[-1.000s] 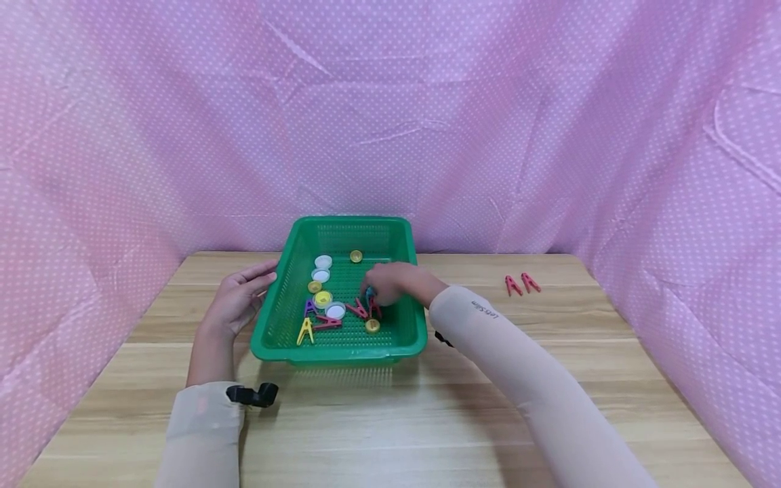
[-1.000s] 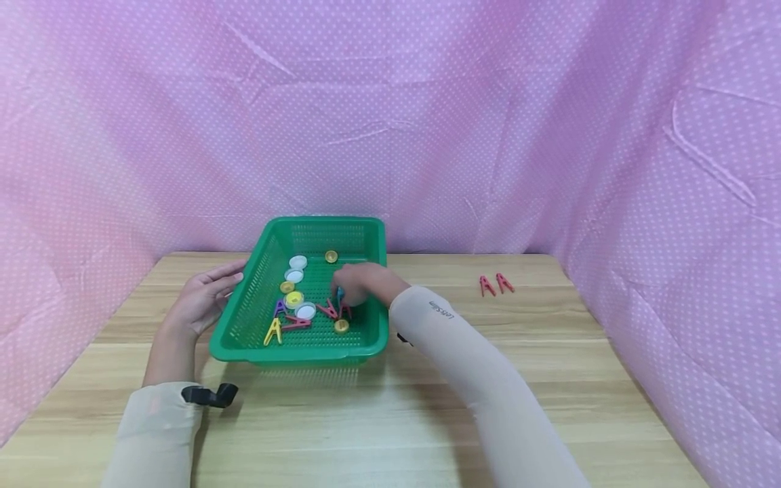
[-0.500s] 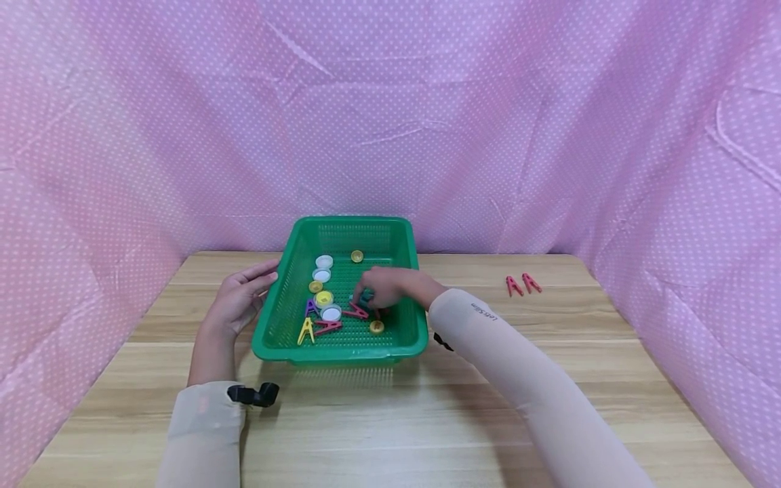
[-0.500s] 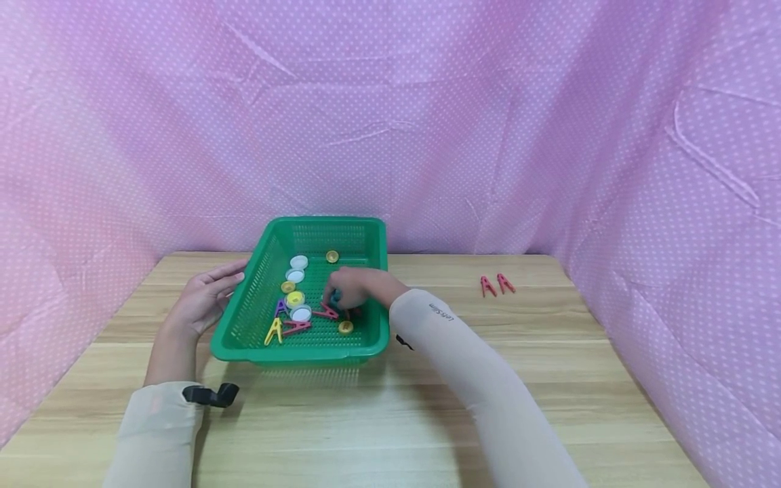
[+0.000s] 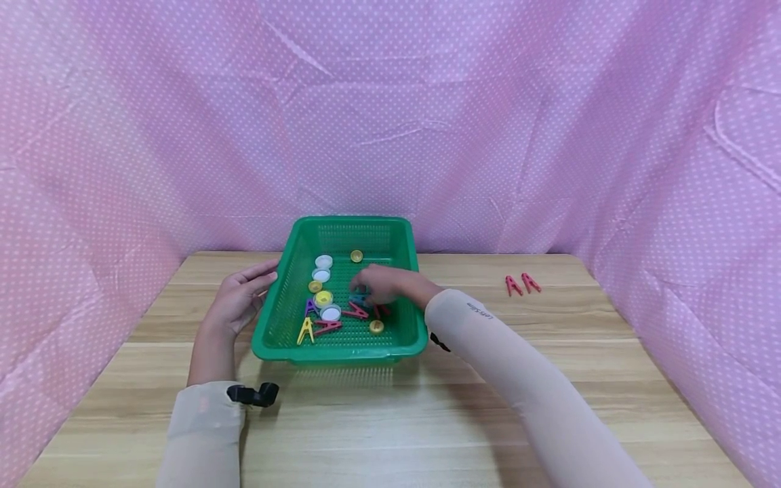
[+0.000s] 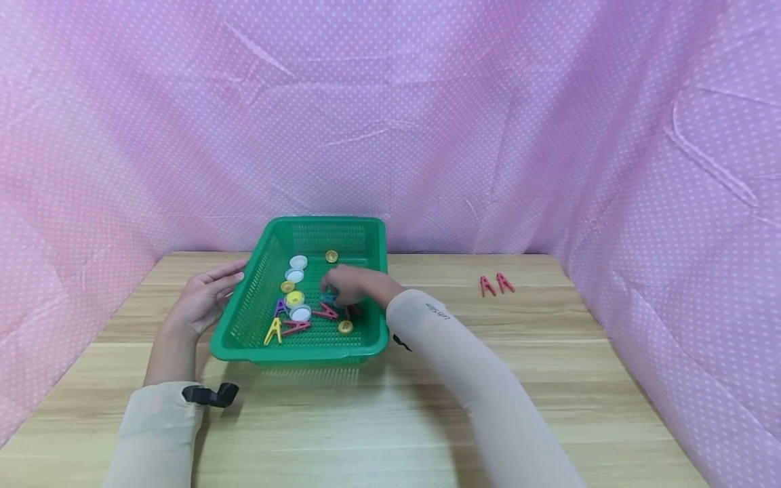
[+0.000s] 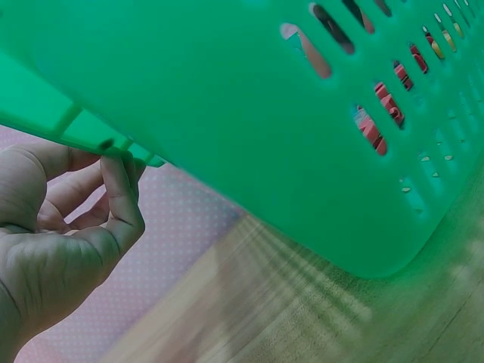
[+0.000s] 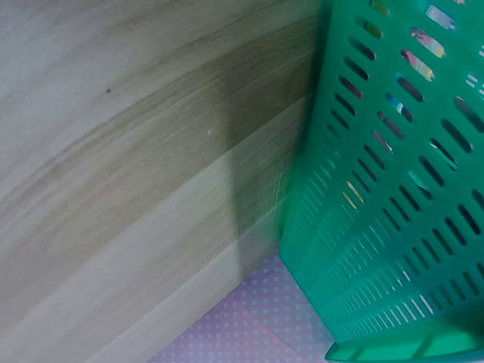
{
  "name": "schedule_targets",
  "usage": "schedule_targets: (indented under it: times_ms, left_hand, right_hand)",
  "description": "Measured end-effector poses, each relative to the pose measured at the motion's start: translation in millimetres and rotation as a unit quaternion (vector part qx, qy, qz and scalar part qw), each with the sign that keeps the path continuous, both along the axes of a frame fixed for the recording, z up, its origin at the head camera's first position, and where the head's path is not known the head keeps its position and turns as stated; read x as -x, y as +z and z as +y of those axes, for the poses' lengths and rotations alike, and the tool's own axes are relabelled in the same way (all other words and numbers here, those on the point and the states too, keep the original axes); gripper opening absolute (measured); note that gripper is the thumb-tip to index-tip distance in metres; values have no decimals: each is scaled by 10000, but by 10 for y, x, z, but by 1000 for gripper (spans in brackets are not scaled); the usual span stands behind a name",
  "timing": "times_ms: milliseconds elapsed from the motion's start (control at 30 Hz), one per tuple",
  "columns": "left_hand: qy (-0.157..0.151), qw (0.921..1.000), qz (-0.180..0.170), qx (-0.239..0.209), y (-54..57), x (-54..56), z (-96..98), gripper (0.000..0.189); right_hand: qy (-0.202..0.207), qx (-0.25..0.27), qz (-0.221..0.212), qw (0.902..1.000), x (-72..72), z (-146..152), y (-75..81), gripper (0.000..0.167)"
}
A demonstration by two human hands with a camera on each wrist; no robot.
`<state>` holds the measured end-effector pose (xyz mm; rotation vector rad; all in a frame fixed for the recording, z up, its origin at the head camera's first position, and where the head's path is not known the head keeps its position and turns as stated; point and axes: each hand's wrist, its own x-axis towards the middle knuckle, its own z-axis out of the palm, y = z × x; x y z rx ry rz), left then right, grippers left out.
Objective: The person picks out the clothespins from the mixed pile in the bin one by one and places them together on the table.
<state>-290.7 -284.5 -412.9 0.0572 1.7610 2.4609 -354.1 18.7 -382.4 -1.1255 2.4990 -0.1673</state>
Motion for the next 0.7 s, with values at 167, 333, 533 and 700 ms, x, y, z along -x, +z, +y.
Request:
schedule_targets:
  times_ms: [167,333,533,700]
  left_hand:
    - [75,10000,-4,65,3,-8,6,33]
    - [70,9999,-6,92,9,-10,17,33]
    - [28,10000,16,93,10,-22,16,34]
    - [-39,9999,116,-1,-3,-31,12,35]
  right_hand:
    - [-22,-85,85,9999,-2,-5,-26,40]
    - [69,-165,229,9996,-12,-9,-48,37]
    - [172,-200,363,9990,-17,-21,-78,34]
    - [268,-86,407,9988,-9,-20,-89,28]
